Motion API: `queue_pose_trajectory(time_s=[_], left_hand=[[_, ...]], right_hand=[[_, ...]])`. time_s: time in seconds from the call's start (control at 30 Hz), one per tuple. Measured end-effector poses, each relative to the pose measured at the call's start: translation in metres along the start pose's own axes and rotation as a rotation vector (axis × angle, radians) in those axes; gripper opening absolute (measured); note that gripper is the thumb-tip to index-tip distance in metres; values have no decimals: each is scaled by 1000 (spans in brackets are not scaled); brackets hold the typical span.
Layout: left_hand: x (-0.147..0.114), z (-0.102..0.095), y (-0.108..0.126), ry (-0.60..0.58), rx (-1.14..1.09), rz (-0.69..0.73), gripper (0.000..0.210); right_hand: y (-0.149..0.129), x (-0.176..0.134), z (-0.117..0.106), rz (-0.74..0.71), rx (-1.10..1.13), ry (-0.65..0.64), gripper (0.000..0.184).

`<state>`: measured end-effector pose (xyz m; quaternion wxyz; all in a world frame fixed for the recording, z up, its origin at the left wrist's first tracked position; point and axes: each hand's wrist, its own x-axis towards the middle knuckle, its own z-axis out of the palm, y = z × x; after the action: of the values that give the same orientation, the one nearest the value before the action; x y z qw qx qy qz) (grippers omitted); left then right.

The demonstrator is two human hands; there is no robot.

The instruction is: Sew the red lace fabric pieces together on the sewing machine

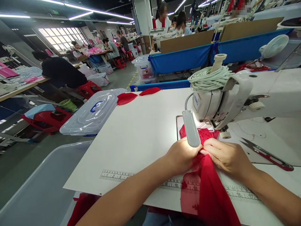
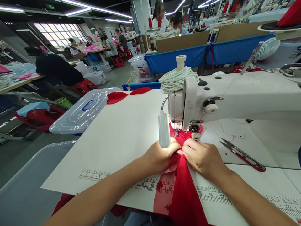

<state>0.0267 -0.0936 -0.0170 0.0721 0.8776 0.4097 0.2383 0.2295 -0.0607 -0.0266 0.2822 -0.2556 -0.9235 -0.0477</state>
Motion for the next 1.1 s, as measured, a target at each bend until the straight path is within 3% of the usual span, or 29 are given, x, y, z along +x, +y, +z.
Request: queue_pose_trajectory(time_s=[0.13, 0.3, 0.43, 0.57, 0.77, 0.93, 1.1], left_hand=[[1, 1, 1, 26, 61, 9, 17], [-5, 0, 0, -19, 160, 32, 18], [-12, 2, -1, -30, 202, 46, 18], [-14, 0, 3, -67, 211, 47, 18], [-9, -19, 18, -127, 137, 19, 22], [-10, -31, 28, -176, 152, -18, 45], [-16, -26, 26, -114, 248, 9, 60]], right_hand=[[1, -5, 4, 17, -7, 6, 44], [7, -8, -1, -17, -19, -1, 20], [11, -13, 0, 15, -65, -3, 32], [10, -14, 3, 34, -78, 0, 29], [11, -6, -6, -15, -72, -4, 28], [12, -3, -11, -3, -47, -18, 26], [10, -8, -2, 46, -55, 12, 24]])
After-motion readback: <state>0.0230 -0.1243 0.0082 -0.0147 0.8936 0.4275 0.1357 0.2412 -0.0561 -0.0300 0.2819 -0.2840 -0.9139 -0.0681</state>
